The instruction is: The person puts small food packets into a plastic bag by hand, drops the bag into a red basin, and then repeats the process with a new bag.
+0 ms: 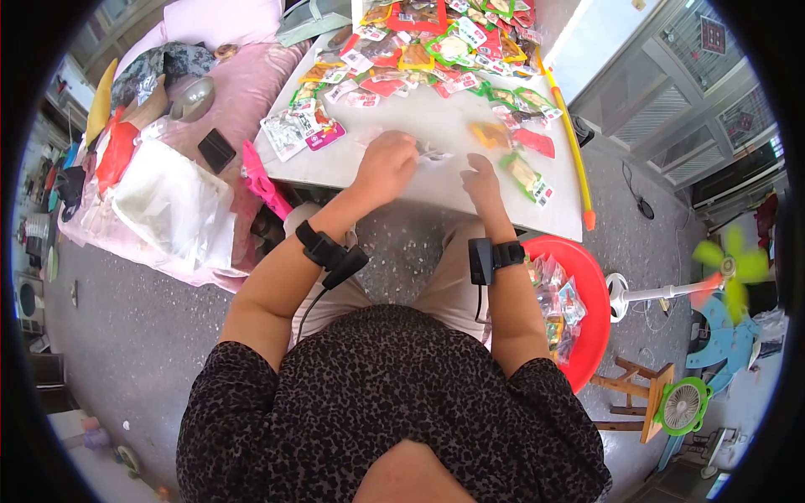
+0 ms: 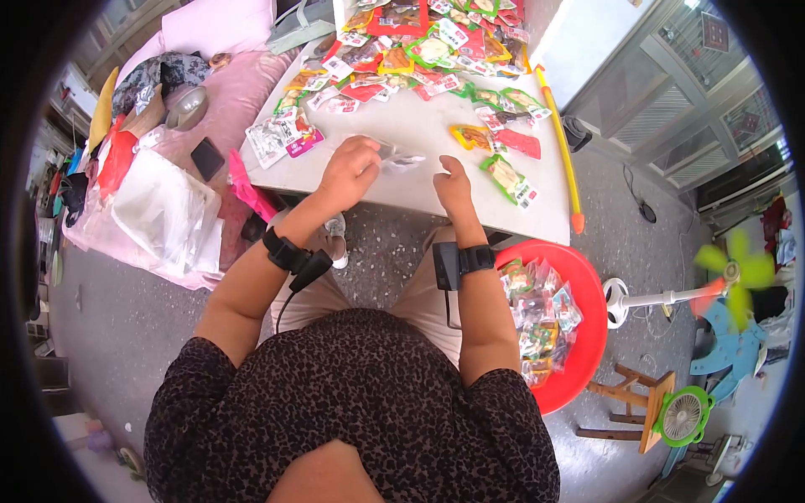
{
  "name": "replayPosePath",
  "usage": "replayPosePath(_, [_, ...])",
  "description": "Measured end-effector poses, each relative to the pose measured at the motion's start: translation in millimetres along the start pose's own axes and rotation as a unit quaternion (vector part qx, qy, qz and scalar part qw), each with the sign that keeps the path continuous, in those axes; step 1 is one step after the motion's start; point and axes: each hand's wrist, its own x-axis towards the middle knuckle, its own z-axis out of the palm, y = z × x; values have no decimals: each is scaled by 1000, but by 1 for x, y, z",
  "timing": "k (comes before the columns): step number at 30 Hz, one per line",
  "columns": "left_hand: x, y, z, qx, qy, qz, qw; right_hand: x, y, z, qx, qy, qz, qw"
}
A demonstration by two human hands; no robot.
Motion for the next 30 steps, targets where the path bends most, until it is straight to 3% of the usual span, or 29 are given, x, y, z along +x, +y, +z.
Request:
replayPosePath(3, [20, 2, -12, -130, -30, -105, 985, -16, -49, -5, 265, -54, 94, 958])
replayPosePath(7, [35, 0, -19, -349, -23, -283, 893, -17, -68, -9, 236, -95, 43, 966])
replayPosePath(13, [40, 4, -34, -526, 23, -260, 810, -11, -81, -16, 137, -97, -60, 984])
replayPosePath(18, [38, 2, -47, -510, 58, -270, 815, -8, -115, -24, 11, -51, -209, 976])
replayPosePath(23, [14, -25, -32, -502, 18, -334, 797, -4, -108, -19, -32, -65, -223, 972])
replayPosePath(27, [15, -9, -38, -564, 41, -269, 779, -16, -117, -21, 37, -83, -175, 980])
replayPosePath(30, [13, 4, -43, -558, 46, -248, 790, -22, -121, -24, 19, -53, -204, 977])
